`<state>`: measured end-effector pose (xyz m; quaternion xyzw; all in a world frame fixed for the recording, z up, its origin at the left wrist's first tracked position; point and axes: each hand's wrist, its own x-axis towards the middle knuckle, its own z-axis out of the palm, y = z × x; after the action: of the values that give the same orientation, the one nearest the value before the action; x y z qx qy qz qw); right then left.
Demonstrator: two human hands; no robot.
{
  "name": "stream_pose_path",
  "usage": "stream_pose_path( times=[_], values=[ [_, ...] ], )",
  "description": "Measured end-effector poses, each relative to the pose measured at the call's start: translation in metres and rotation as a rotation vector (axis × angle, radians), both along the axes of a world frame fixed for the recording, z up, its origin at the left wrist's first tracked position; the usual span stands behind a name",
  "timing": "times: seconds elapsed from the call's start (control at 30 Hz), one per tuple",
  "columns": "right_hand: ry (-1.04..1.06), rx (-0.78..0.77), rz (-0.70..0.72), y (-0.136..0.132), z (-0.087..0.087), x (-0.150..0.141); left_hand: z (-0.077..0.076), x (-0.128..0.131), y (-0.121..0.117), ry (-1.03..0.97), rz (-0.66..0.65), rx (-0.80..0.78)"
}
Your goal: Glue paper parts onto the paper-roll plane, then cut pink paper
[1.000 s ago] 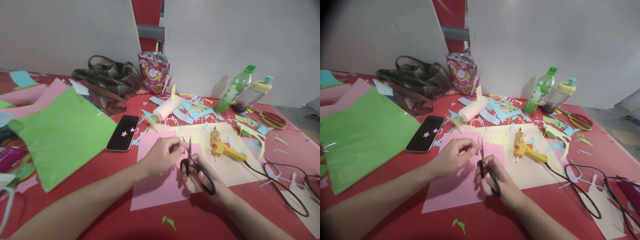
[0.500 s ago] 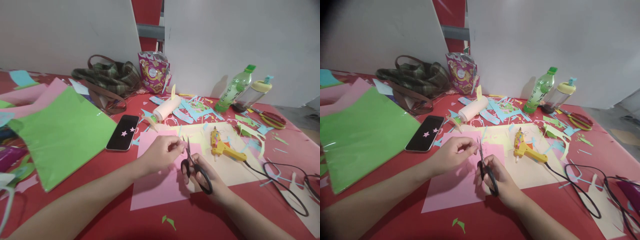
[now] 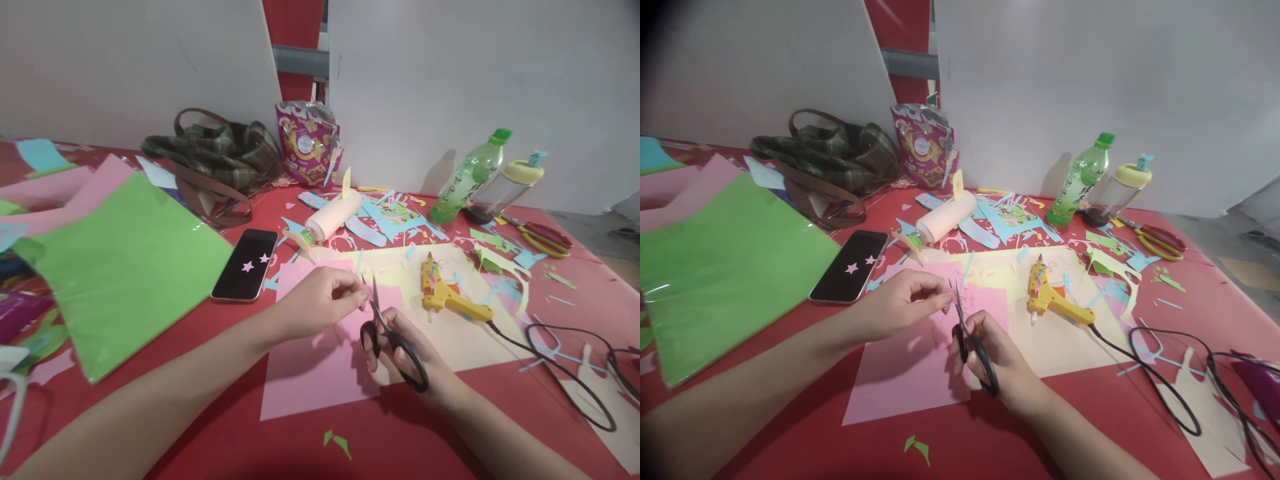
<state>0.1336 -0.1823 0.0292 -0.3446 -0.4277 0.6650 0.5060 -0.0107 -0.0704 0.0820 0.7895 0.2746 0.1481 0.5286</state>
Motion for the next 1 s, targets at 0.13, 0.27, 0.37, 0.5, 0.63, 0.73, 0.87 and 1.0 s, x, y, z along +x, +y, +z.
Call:
stream_pose_path(
  times=[0.13,0.27,0.37,0.5,0.63,0.73,0.87,1.0],
  values=[
    [-0.004,0.003,0.001,0.0003,0.0008,0.0000,0.0039,-0.0002,0.0008,-0.013,-0.010,-0.026],
    [-0.012,0.011,0.002,0.0005,0.0023,-0.0002,0.0051,-0.0006,0.0013,-0.018,-0.027,-0.027],
    [-0.024,0.008,0.005,0.0002,0.0019,-0.0001,0.0044,-0.0013,0.0020,0.009,-0.039,-0.016],
    [-0.020,0.000,0.012,-0.0002,-0.0002,0.0005,0.0040,-0.0021,0.0032,0.051,-0.054,0.008],
    [-0.018,-0.004,0.009,0.0003,-0.0020,0.0013,0.0052,-0.0025,0.0034,0.056,-0.058,0.004],
    [-0.025,0.003,0.005,0.0010,-0.0019,0.0016,0.0063,-0.0021,0.0029,0.041,-0.062,-0.014],
    [-0.030,-0.001,0.007,0.0006,-0.0008,0.0015,0.0059,-0.0017,0.0027,0.033,-0.063,-0.025],
    [-0.012,-0.022,0.006,-0.0003,-0.0010,0.0020,0.0047,-0.0024,0.0028,0.047,-0.052,-0.031]
  ],
)
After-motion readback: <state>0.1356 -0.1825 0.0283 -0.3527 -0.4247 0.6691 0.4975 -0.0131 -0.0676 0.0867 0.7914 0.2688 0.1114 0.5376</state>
